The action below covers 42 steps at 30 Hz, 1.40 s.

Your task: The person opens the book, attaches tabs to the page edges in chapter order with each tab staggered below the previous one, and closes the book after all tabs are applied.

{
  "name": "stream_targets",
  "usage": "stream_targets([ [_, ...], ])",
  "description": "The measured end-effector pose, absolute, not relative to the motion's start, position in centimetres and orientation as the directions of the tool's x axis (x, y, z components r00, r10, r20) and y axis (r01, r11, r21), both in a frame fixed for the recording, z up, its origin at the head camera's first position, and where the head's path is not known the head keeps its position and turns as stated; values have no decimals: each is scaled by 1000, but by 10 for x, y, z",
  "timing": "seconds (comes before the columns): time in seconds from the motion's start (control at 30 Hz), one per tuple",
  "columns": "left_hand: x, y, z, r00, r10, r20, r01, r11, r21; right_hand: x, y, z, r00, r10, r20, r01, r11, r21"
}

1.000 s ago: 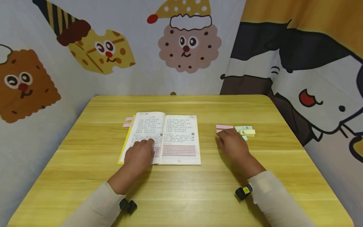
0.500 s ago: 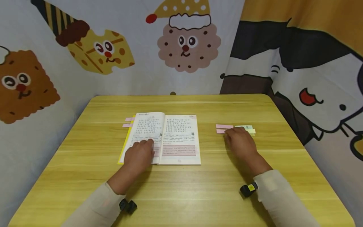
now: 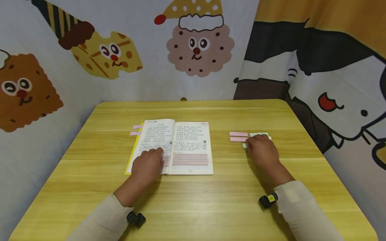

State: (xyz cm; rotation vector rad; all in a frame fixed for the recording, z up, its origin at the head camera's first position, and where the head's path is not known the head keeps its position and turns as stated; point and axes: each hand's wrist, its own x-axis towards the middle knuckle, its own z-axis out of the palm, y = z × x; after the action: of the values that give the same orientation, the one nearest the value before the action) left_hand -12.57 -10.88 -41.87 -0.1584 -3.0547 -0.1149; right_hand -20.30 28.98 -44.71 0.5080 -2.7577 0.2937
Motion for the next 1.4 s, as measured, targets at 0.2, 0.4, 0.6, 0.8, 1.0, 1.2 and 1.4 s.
stream_targets([
  [0.2,-126,-109,-420,-992,99,82,105,992,69,-204,292,-448,-912,-283,297,-335,931,-141],
  [0.4,-126,-108,-421,-992,99,82,104,992,65,-206,293,-449,-925,-267,270,-316,936,-155],
  [0.6,-126,-108,-421,-992,96,80,102,993,66,-207,293,-447,-927,-271,258,-318,935,-159],
  [0.8,-126,-108,-420,-993,99,65,103,993,63,-208,293,-443,-921,-289,262,-334,931,-148],
  [1.0,-126,-108,-419,-994,98,58,102,992,70,-210,293,-441,-930,-273,246,-315,936,-153],
  [1.2,-125,-108,-418,-994,95,53,98,993,70,-211,290,-438,-941,-260,217,-299,939,-173],
  [1.4,-125,-108,-419,-993,96,63,100,993,64,-209,289,-436,-941,-270,203,-303,941,-153],
])
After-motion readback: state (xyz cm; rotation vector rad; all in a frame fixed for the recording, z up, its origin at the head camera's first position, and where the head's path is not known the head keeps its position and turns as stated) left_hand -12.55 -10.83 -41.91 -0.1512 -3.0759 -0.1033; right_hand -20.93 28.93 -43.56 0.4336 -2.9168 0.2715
